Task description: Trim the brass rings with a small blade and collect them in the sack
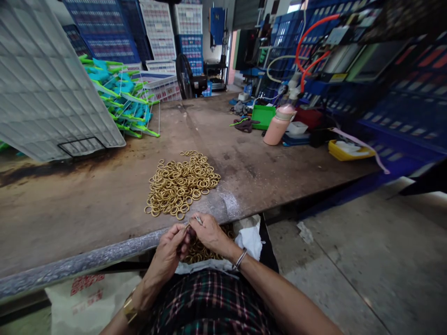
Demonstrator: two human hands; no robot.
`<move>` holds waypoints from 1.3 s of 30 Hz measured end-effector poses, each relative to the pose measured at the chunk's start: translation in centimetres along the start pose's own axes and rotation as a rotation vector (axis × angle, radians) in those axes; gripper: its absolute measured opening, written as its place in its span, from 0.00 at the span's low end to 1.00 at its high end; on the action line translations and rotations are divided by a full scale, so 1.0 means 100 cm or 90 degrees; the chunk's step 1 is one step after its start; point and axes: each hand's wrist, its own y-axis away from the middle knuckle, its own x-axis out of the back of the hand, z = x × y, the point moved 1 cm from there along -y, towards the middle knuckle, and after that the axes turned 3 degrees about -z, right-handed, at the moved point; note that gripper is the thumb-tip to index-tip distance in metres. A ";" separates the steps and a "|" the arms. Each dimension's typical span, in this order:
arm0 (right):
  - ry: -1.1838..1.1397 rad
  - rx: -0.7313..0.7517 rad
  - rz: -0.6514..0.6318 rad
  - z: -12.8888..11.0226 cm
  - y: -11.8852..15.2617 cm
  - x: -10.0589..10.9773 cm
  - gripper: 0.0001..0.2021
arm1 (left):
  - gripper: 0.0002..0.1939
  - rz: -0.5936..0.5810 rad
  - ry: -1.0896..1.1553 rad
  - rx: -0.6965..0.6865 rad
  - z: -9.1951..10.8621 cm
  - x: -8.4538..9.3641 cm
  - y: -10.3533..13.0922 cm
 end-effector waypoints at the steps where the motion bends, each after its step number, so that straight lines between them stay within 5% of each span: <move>1: 0.035 0.004 0.015 0.000 0.001 0.000 0.12 | 0.15 0.007 -0.005 -0.005 0.000 0.000 0.000; 8: 0.445 0.053 -0.076 0.002 0.010 -0.001 0.08 | 0.17 0.049 -0.092 -0.047 0.000 0.000 -0.001; 15: 0.571 -0.025 -0.104 -0.009 0.009 -0.005 0.13 | 0.18 0.075 -0.123 -0.055 0.006 -0.004 0.002; 18: 0.602 -0.058 -0.084 -0.008 0.002 -0.003 0.13 | 0.18 0.068 -0.124 -0.056 0.010 -0.005 0.009; 25: 0.642 -0.099 0.075 0.005 -0.029 0.028 0.14 | 0.15 -0.086 0.030 -0.010 0.010 -0.010 0.016; 39: 0.690 -0.135 0.165 0.019 -0.057 0.038 0.10 | 0.12 -0.019 0.296 0.134 0.005 0.005 0.003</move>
